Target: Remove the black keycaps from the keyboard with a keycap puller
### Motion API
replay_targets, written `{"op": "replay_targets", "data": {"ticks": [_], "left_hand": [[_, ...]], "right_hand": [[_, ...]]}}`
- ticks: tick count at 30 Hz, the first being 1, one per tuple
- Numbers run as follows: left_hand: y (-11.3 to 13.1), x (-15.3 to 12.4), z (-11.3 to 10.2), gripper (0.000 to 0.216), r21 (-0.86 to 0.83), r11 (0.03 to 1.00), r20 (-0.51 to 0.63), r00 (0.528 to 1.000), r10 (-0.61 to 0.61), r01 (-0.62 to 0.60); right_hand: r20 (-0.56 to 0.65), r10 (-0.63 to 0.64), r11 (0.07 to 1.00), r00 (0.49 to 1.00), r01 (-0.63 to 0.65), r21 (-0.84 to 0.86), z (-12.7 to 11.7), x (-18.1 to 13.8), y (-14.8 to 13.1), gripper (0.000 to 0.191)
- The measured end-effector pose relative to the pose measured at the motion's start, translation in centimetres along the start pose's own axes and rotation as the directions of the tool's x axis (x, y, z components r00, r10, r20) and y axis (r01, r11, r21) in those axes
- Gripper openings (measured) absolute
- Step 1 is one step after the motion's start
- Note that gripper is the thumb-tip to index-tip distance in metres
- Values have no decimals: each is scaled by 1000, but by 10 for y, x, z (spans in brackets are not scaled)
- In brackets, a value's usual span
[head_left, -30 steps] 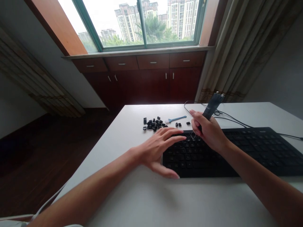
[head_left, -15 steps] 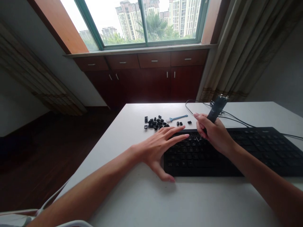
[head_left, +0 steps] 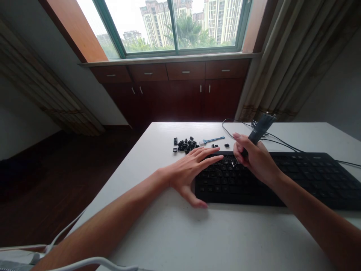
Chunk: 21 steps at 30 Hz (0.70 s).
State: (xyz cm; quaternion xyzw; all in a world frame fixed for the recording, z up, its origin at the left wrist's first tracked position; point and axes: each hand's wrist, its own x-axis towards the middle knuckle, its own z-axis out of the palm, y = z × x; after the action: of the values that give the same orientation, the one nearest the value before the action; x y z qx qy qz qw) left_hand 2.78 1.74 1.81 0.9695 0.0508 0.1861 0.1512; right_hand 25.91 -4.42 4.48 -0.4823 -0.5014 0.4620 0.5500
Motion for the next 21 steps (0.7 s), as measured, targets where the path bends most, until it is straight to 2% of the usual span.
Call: {"op": "replay_targets", "data": {"ticks": [3,7,9,13,18,21], "left_hand": [[-1,-1,2,117,-2,1000,-47,999,-20,20],[0,-2,7,69,8,997,-108,991,-77,78],[1,-2,10,53,11,996,-130,988,-88,91],[3,-1,13,41,30,997,-158,986,-59,65],[4,-1,14,24,67,997,-183,983,-16,29],[5,-1,16,22,101,995,-232,973,17,6]], "right_hand": [[-26,12,999,1000,-11,39,1,3,2,48],[-39,6,998,999,-3,69,-1,6,7,47],[-35,9,998,999,-7,65,-2,6,9,46],[22,12,998,1000,-13,65,-1,4,10,40],[120,37,995,992,-48,92,2,-3,7,22],[201,67,996,977,-78,45,2,-5,8,22]]}}
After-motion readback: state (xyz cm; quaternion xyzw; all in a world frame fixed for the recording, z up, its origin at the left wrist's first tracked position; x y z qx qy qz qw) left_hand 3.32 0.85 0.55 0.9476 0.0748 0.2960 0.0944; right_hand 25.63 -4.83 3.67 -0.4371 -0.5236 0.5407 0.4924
